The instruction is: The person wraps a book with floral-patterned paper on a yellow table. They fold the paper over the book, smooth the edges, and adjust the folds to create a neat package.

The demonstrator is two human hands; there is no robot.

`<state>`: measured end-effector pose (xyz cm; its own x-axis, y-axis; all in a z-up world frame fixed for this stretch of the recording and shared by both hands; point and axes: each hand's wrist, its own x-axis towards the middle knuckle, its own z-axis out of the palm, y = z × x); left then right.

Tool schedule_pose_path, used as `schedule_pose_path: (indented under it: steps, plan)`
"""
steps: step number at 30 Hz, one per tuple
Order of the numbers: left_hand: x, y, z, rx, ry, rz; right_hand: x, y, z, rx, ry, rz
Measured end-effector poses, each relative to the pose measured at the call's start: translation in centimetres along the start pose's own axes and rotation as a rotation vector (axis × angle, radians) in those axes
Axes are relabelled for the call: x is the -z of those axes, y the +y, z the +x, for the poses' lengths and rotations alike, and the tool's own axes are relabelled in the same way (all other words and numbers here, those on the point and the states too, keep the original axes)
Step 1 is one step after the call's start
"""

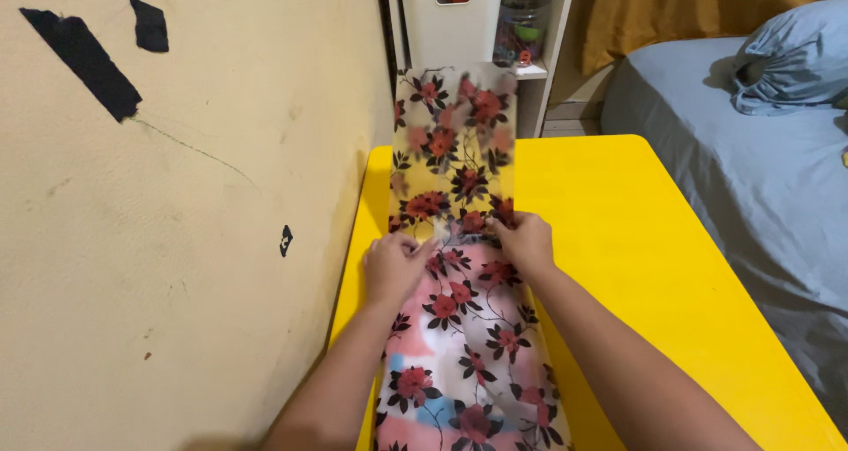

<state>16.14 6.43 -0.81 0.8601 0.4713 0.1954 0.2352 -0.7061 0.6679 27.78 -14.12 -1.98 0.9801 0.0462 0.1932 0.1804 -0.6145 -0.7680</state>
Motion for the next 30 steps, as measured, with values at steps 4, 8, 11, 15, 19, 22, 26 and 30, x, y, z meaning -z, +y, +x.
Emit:
schedule_pose_path:
  steps: [4,8,11,15,19,22,26,30]
  plan:
    - [0.2,1.8,0.9,0.093,-0.173,0.084,-0.8,0.7,0.5,0.025,0.017,0.020]
    - [-1.7,0.5,2.1,0.074,-0.199,0.100,-0.8,0.9,0.3,-0.021,0.005,0.009]
    - [-3.7,-1.0,3.0,-0.027,-0.075,0.101,-0.4,0.5,0.4,-0.050,-0.032,0.062]
    - [-4.9,-3.1,3.5,-0.152,-0.019,0.019,0.4,0.2,0.1,-0.003,-0.062,0.096]
    - [-4.9,-3.4,3.3,-0.259,0.036,-0.007,1.3,-0.2,-0.5,0.070,-0.099,0.179]
    - [-4.2,-2.6,2.6,-0.280,0.070,-0.019,1.9,-0.1,-1.3,-0.200,-0.294,0.477]
    - [-2.7,-0.9,1.4,-0.032,0.070,0.095,2.2,1.3,-1.7,-0.019,-0.288,0.386]
    - [-1.5,0.2,1.2,0.207,0.124,0.080,2.4,4.0,-1.5,0.353,-0.227,0.306]
